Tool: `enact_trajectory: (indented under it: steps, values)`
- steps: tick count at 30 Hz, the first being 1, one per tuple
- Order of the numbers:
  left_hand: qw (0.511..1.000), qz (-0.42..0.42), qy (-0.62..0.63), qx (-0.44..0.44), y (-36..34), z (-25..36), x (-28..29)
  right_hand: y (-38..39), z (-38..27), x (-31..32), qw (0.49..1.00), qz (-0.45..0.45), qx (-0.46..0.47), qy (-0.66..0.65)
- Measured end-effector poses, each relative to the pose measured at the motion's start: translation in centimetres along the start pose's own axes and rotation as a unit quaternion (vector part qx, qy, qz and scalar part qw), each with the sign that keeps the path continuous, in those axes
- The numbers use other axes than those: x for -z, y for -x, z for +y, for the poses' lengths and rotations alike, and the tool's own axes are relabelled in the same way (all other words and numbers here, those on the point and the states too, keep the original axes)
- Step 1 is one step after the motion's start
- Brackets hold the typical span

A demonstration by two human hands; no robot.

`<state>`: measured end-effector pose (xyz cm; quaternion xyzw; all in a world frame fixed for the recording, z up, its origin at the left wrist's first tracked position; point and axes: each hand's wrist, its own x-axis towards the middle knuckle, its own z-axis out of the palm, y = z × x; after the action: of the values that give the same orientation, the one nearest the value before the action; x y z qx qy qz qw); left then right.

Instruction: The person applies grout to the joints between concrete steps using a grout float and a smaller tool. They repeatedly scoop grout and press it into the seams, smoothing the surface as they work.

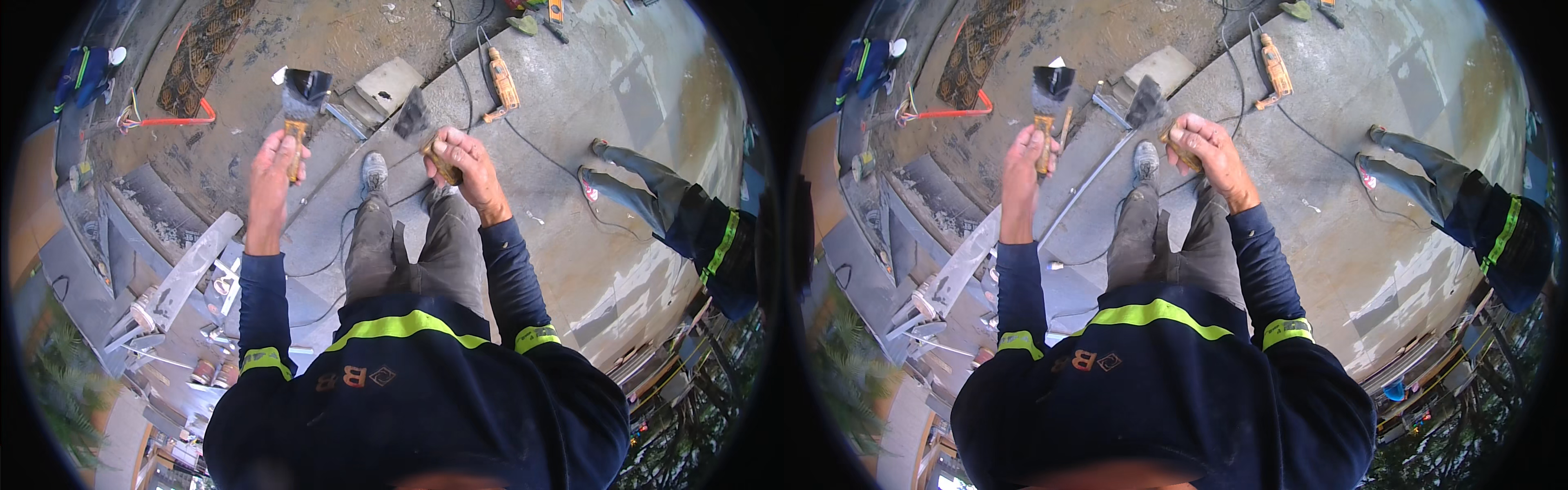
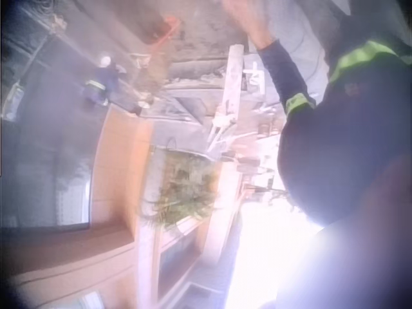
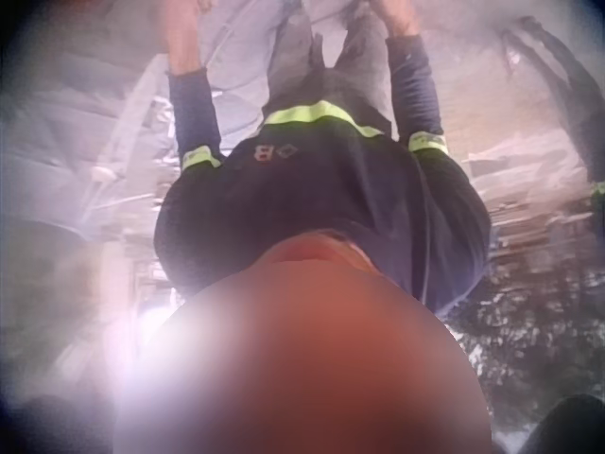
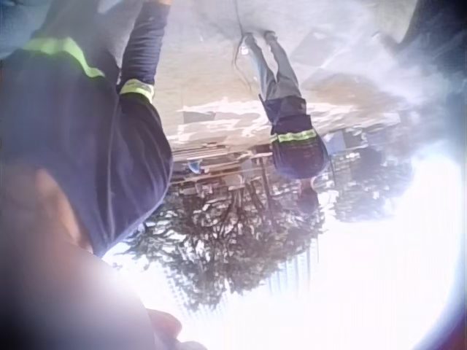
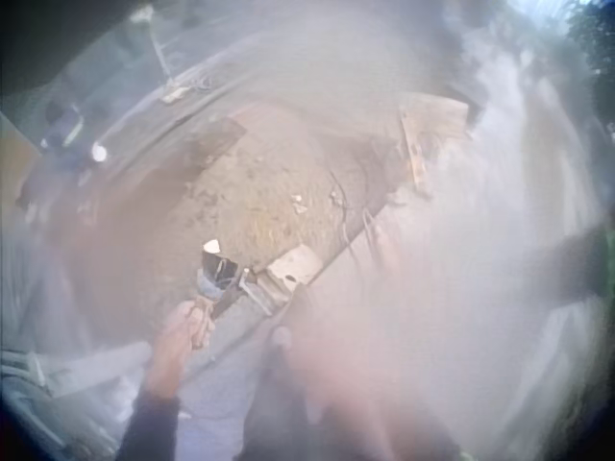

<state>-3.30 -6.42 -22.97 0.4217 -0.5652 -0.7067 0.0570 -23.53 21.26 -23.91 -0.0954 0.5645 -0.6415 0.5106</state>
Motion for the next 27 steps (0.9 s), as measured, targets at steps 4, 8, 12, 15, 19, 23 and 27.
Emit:
enact_trajectory:
  steps: [4, 8, 12, 15, 19, 23, 27]
  values:
    - [0.993, -0.085, 0.044, 0.062, 1.3, -1.7, -4.3, -0.4, 0.9, -0.7, 0.998, -0.034, 0.020, 0.050]
    - [0.984, -0.131, 0.096, 0.073, 2.9, -2.9, -10.5, 0.0, 3.3, 0.8, 0.999, 0.017, 0.046, -0.001]
    - [0.979, -0.149, 0.132, 0.033, 3.5, -3.6, -15.1, 1.7, 7.4, 4.0, 0.996, 0.063, 0.066, -0.014]
    - [0.981, -0.142, 0.133, -0.008, 3.5, -4.7, -17.6, 3.1, 10.6, 7.1, 0.990, 0.134, -0.028, 0.020]
    - [0.993, -0.110, 0.003, -0.033, 2.7, -6.4, -18.5, 6.1, 12.8, 9.7, 0.960, 0.260, -0.080, 0.071]
    - [0.981, -0.055, -0.185, -0.020, 1.0, -8.6, -18.0, 9.3, 11.8, 10.6, 0.890, 0.317, 0.127, 0.303]
    - [0.935, -0.020, -0.348, -0.060, -0.1, -10.1, -17.6, 10.1, 10.5, 10.7, 0.818, 0.318, 0.163, 0.451]
